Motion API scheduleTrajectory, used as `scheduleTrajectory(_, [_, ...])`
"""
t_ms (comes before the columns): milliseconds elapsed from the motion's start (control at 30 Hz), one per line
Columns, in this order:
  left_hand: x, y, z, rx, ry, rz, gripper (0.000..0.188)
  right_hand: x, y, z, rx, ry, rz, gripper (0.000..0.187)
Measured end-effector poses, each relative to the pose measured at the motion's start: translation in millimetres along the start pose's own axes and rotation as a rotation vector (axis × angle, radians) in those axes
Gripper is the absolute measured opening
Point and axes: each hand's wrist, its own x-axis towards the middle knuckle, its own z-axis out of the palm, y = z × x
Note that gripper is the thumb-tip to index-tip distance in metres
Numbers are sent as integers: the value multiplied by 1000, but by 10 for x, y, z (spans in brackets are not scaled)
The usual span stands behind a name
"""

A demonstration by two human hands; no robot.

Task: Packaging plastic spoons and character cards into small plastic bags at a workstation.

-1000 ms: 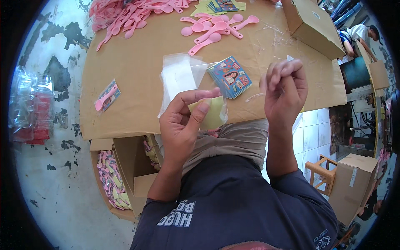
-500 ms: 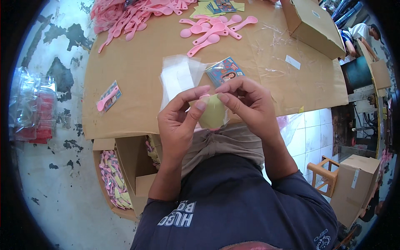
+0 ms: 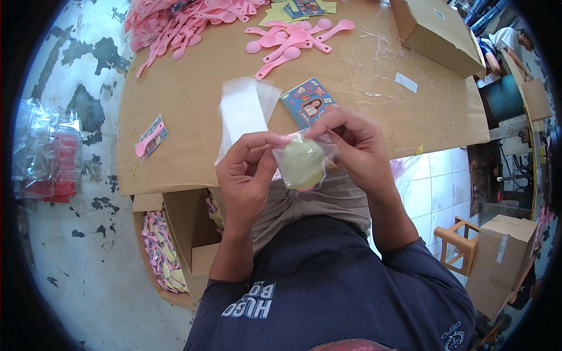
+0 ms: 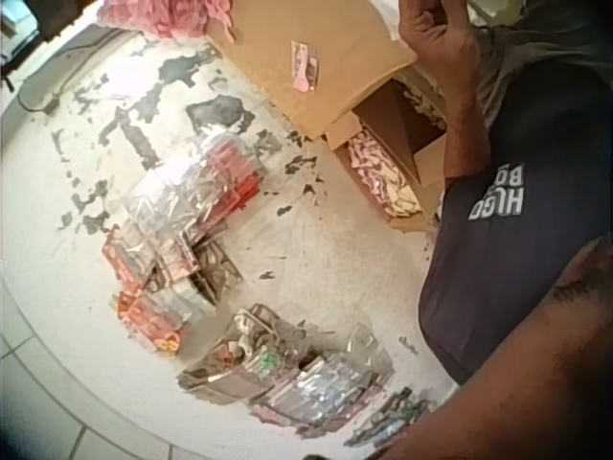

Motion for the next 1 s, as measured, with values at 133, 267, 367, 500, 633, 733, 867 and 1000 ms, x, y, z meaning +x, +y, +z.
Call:
scheduleTrajectory(133, [-7,-49,25,-74,-45,76,6,-30,-20,-86,-108,-22,-110,12])
scheduleTrajectory(267, [29,-84,-27,-159,-85,71,4,-53,-103,-137,-121,-63,-114,19])
scheduleTrajectory(367, [15,-129,-51,-227,-89,55,13,-45,-106,-92,-219,-34,-147,13])
scheduleTrajectory(500, [17,97,133,-149,-13,-69,39,-30,21,17,-317,-17,-116,15])
scheduleTrajectory(633, [0,-32,-57,-141,-133,-167,49,-1,131,147,-68,98,-94,36])
scheduleTrajectory(733, [-28,-36,-156,-116,-125,-190,39,85,118,229,-152,100,-111,41])
scheduleTrajectory(867, [16,24,-441,113,184,120,39,141,153,270,-634,81,-45,31])
scheduleTrajectory(1000, [202,82,-1156,670,341,501,41,215,171,105,-873,198,-116,21])
